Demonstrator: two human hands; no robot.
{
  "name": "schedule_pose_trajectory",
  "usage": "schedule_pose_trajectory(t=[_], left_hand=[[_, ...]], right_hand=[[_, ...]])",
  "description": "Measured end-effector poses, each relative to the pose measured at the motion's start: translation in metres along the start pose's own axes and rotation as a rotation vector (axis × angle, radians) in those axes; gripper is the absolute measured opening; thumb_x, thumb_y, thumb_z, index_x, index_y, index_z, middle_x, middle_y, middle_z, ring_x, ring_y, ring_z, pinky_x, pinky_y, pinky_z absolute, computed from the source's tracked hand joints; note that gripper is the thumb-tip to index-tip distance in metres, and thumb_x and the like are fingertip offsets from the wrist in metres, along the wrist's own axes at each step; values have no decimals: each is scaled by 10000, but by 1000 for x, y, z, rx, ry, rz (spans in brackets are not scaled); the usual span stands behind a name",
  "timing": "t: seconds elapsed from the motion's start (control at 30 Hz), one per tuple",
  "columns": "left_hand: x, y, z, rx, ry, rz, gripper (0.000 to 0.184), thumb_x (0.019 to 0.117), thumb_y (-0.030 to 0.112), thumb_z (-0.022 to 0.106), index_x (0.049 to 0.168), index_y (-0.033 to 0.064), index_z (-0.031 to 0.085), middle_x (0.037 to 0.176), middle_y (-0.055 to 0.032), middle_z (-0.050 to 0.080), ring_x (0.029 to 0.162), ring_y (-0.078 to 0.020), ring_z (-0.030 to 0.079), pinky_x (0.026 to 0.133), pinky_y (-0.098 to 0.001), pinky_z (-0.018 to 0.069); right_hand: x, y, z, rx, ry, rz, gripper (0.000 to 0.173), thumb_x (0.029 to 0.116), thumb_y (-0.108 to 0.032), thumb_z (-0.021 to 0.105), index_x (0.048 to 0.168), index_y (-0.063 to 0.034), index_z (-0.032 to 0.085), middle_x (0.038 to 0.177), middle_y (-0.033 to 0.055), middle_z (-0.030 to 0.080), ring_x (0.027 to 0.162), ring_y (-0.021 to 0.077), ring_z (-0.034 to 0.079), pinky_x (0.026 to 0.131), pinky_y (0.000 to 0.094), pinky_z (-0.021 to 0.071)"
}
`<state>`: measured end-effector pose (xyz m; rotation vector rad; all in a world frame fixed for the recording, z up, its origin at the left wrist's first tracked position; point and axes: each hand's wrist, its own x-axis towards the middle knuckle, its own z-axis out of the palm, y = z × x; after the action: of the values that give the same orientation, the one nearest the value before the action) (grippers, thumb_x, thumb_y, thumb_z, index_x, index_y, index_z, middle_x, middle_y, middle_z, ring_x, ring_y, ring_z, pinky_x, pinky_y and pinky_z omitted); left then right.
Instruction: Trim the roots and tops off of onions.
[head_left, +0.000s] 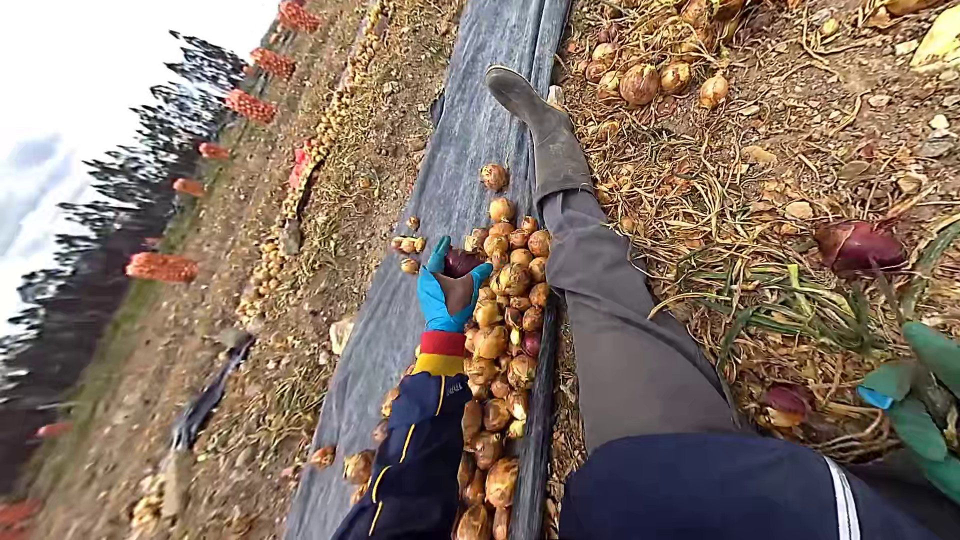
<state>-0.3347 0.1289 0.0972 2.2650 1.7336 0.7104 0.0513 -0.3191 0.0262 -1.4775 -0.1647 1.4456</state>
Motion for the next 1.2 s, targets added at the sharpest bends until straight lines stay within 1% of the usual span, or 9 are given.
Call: schedule_pose_trajectory(t=[0.1,0.2,0.27,0.3,0.33,0.47,0.73,0.97,1.2], left_hand=[[21,-49,11,178,34,14,928,771,417,858,1560,186,426,1444,-119,587,1302,-300,583,1085,-574,467],[30,-76,43,421,-65,178,752,972,582,580,1508,62,490,1454,-179,577,1346,-354,553,1124,-594,427],[21,-12,59,445,-50,186,616,1016,538,543,1316,13,660,1245,-228,694,1165,-390,670,987,-611,519],[24,75,35,403,-488,-127,615,1087,428,468,1545,22,414,1548,-219,466,1452,-359,434,1190,-560,329],[16,121,39,213,-434,-202,557,1083,307,523,1530,-12,425,1549,-228,460,1462,-344,419,1215,-524,287],[-20,171,136,-360,-144,239,524,970,218,694,1449,62,553,1196,-86,718,1035,-134,712,948,-320,589],[-171,360,285,-107,-850,496,1179,668,765,769,1573,110,393,1365,-105,646,1229,-260,636,1034,-544,528],[-201,362,251,-237,-839,715,1248,623,448,920,1640,175,251,1410,-120,597,1266,-255,599,1059,-498,513],[-227,325,203,-205,-902,938,1283,656,450,911,1661,187,159,1472,-92,554,1310,-236,562,1075,-493,490]], right_hand=[[-5,-13,20,-109,179,43,686,1103,-554,182,1022,-72,664,613,94,618,386,189,544,332,319,456],[6,5,-3,-10,-9,-1,692,1080,-618,275,1131,-53,672,707,139,652,462,248,601,397,380,544],[4,16,-10,34,30,-31,720,1037,-686,353,1113,-62,703,716,153,669,455,254,599,400,392,544],[2,19,-11,43,93,-50,727,1015,-712,377,1083,-70,711,686,143,665,428,233,591,377,375,535],[0,20,-12,52,144,-65,714,1008,-711,401,1091,-74,714,688,137,671,428,218,591,378,360,534],[8,23,-19,87,297,-66,573,1030,-610,477,1244,-118,678,821,126,706,540,199,619,477,349,551],[14,30,-31,122,490,-130,469,1063,-491,509,1307,-117,652,903,131,750,634,238,685,568,388,593],[23,36,-42,18,501,-39,685,971,-759,442,1185,-169,716,824,62,737,612,229,696,514,418,593],[21,11,-22,-178,466,101,874,875,-905,343,1013,-127,715,738,105,688,542,250,649,512,439,576]])
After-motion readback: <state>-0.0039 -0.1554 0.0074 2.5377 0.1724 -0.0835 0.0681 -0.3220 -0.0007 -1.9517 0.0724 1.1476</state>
